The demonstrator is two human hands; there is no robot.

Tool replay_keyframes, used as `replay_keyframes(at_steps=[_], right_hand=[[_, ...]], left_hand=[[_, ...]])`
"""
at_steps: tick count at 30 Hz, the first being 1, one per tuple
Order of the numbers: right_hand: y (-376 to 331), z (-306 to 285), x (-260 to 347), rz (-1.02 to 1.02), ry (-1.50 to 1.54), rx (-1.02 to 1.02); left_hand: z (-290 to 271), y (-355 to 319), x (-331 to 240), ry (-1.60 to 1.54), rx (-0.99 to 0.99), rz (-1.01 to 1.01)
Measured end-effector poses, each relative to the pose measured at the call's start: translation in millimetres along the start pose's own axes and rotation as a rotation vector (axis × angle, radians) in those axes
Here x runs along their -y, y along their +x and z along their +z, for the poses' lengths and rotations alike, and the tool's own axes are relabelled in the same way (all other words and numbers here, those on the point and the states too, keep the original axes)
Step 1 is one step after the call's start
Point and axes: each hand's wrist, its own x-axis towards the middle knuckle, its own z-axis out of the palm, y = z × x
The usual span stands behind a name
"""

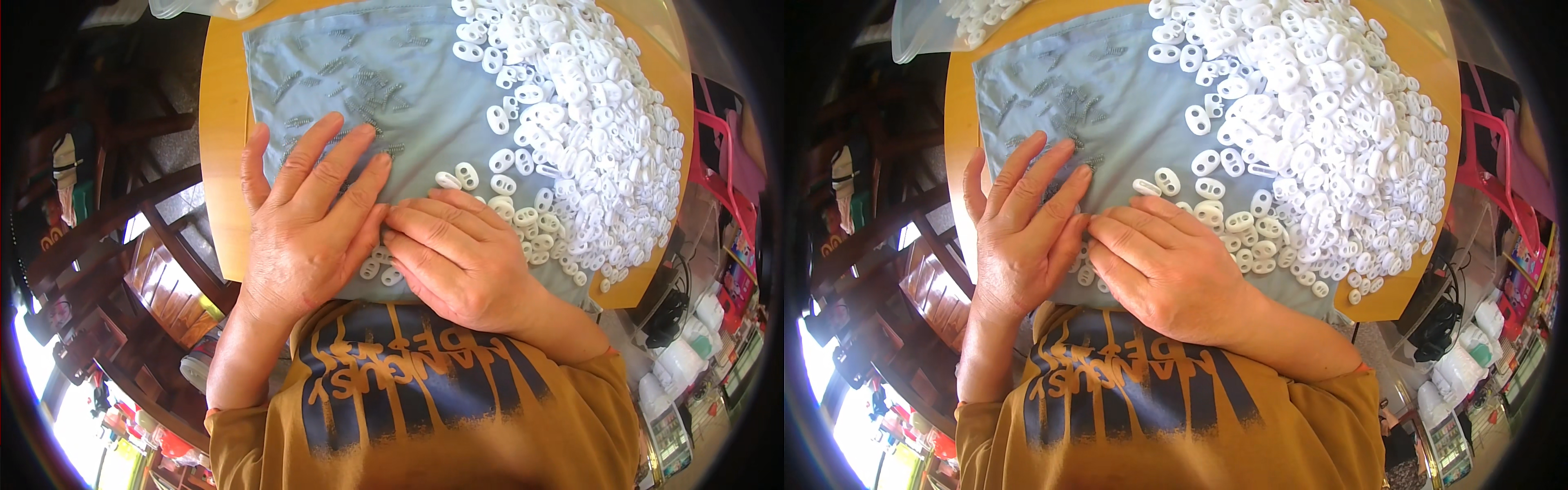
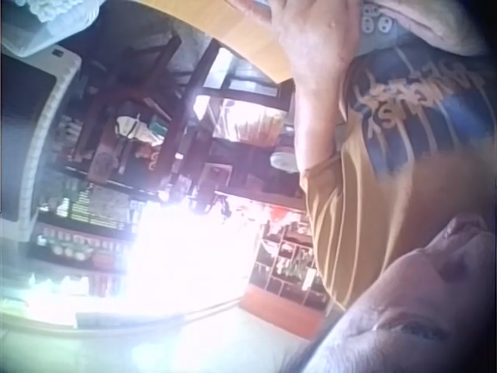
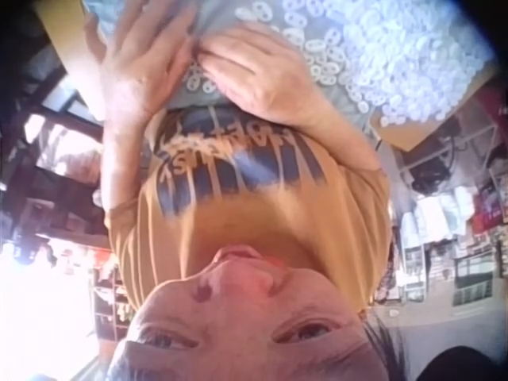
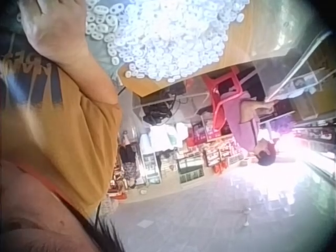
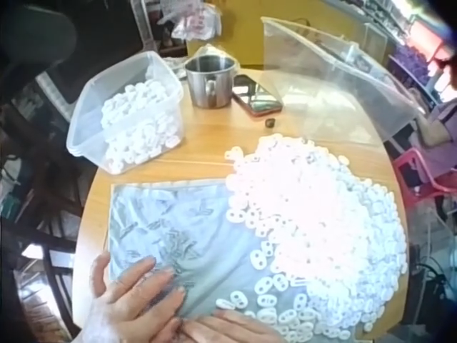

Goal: Assembling small metal pins into white plastic cord locks by hand.

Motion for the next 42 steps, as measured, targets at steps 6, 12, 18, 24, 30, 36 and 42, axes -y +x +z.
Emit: replay_keyframes(at_steps=[6,12,18,24,30,36,42], right_hand=[[-0.2,-0.7,0.4,0.007,0.014,0.004],[-0.6,0.0,0.3,0.01,0.008,0.002],[-0.4,0.5,-0.3,0.005,-0.002,-0.005],[-0.1,-0.3,0.1,0.014,0.003,-0.001],[-0.9,-0.5,0.2,0.02,-0.008,0.002],[-2.2,0.4,-0.5,0.02,-0.019,0.017],[-1.7,-1.5,0.8,0.031,-0.011,0.026]], left_hand=[[1.1,-2.8,5.0,0.067,-0.022,-0.022],[2.5,0.5,2.4,0.116,-0.039,0.002],[2.0,1.8,4.0,0.189,-0.044,0.041],[-0.2,2.8,3.4,0.175,-0.035,0.031],[-3.6,1.2,3.4,0.091,-0.015,0.035],[-0.6,4.3,4.0,0.04,0.061,0.027],[-8.1,7.8,6.1,0.037,0.141,0.0]])
